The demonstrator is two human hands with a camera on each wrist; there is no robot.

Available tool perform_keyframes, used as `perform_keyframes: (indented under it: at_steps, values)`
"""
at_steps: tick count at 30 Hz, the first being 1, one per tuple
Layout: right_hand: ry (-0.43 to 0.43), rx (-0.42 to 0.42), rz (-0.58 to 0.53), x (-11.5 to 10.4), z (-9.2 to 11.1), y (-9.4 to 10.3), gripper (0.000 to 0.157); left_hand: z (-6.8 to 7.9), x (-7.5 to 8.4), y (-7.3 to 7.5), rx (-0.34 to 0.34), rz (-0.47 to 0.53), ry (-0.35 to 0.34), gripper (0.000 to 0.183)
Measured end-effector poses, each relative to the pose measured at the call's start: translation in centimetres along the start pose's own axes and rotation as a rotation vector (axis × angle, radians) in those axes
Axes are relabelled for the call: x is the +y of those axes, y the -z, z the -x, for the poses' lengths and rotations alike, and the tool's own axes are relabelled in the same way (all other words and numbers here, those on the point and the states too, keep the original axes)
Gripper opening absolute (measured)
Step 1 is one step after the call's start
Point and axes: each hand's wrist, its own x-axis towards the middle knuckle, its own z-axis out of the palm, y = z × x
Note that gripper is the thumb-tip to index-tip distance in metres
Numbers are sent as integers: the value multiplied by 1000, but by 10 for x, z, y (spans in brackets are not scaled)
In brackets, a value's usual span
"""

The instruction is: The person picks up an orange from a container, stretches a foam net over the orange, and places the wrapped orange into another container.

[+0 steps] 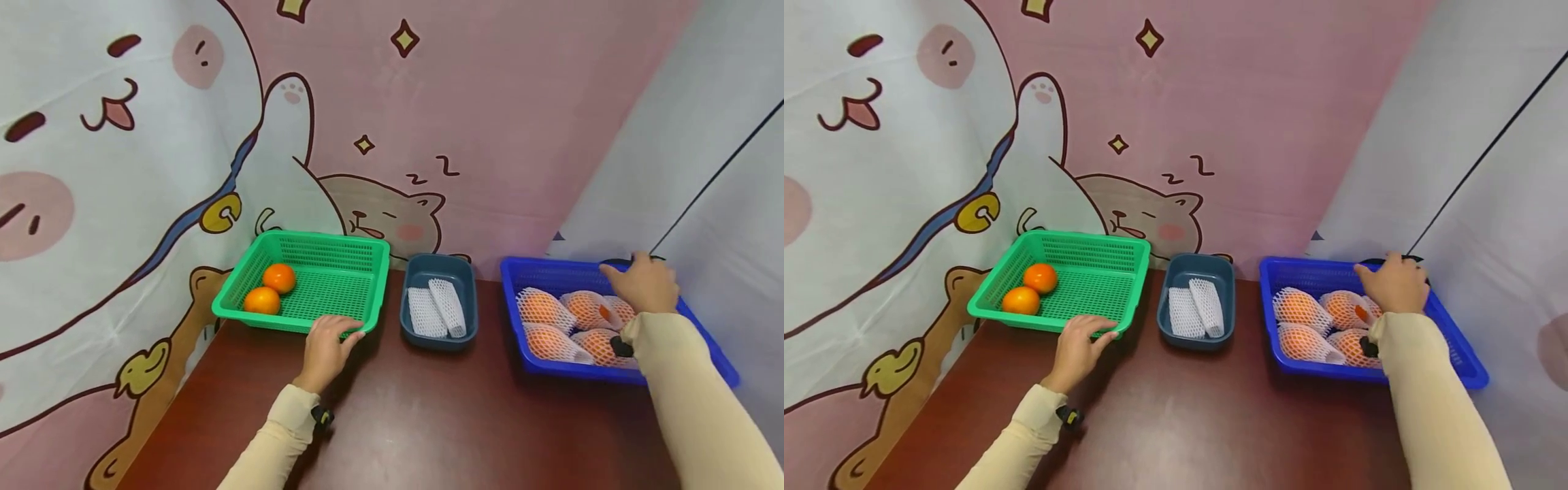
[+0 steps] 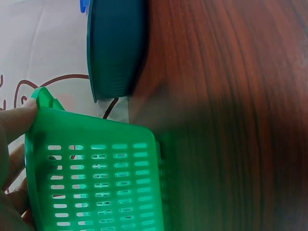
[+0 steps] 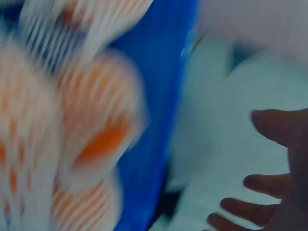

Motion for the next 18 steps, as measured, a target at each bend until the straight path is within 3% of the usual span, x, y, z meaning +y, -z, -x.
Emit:
perform_keyframes:
  at_steps: [5, 9, 14, 18]
  values:
    - [353, 174, -203, -72, 46, -18, 68, 1, -2, 0, 12, -9, -7, 25]
    - [531, 222, -229, -96, 93, -54, 61, -1, -2, 0, 19, 1, -10, 25]
    - [532, 198, -142, -88, 134, -97, 66, -1, -1, 1, -7, 13, 12, 25]
    - [523, 219, -93, -77, 153, -117, 65, 2, 0, 1, -10, 20, 17, 26]
